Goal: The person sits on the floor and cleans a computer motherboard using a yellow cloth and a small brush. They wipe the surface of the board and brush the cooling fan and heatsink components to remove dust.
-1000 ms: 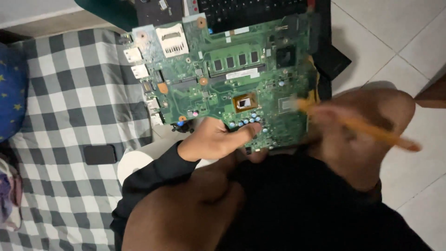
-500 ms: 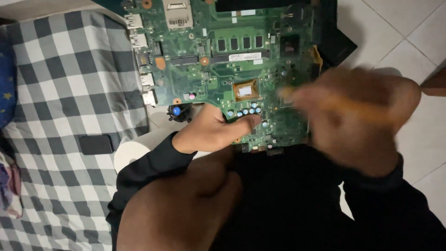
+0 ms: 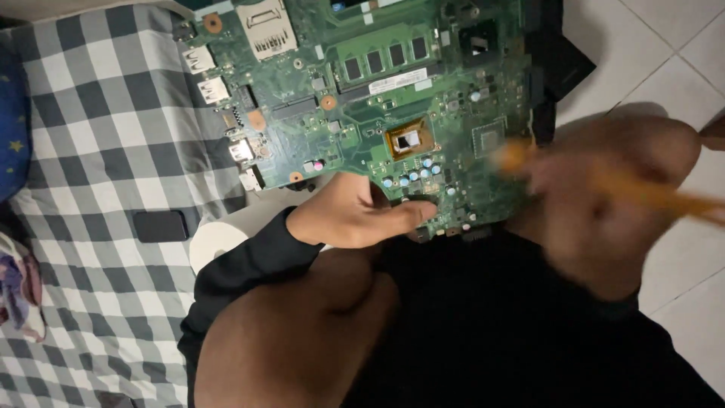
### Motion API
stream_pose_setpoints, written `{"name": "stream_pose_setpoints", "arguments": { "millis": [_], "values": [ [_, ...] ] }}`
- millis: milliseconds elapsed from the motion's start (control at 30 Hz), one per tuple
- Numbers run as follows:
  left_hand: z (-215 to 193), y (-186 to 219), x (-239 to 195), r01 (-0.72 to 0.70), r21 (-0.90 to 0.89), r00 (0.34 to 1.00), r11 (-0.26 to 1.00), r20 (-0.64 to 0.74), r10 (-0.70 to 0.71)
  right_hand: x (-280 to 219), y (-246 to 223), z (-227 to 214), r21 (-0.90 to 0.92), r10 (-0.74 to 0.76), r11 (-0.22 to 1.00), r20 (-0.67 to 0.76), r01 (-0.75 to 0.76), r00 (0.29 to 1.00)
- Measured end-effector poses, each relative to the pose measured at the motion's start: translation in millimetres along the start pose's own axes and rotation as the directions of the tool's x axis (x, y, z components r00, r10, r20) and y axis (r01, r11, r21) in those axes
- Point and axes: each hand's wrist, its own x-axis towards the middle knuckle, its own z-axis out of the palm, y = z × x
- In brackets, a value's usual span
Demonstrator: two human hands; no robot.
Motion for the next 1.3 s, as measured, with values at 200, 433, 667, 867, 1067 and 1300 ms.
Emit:
{"name": "stream_pose_setpoints", "arguments": {
  "millis": [200, 433, 667, 867, 1067, 1300],
  "values": [
    [2.7, 16.5, -1.7, -0.029, -0.049, 0.999, 0.998, 0.041, 0.031, 27.9, -27.7, 8.3, 0.174, -0.145, 0.979, 0.208, 0.109, 0.967],
    [1.6, 43.5, -8.1, 0.097, 0.062, 0.987, 0.993, 0.121, -0.104, 33.9, -25.5, 4.2, -0.046, -0.280, 0.955, 0.174, 0.292, 0.944],
    [0.6, 55.3, -12.1, 0.182, 0.126, 0.980, 0.975, 0.055, -0.190, 18.5, -39.2, 5.8, -0.160, -0.146, 0.971, 0.204, 0.180, 0.968],
    [1.7, 43.4, -10.2, -0.033, 0.044, 0.995, 0.999, -0.090, 0.037, 21.0, -46.5, 22.4, 0.133, -0.174, 0.981, 0.251, 0.144, 0.952],
    [6.7, 40.2, -2.1, 0.030, 0.264, 1.000, 0.964, -0.006, -0.029, 26.8, -13.5, 35.7, 0.429, -0.471, 0.832, 0.212, 0.352, 0.856],
    [3.1, 42.3, -8.7, -0.048, 0.104, 0.996, 0.993, 0.079, 0.040, 20.3, 16.0, 29.8, 0.480, -0.566, 0.743, 0.081, 0.465, 0.821]
  ]
}}
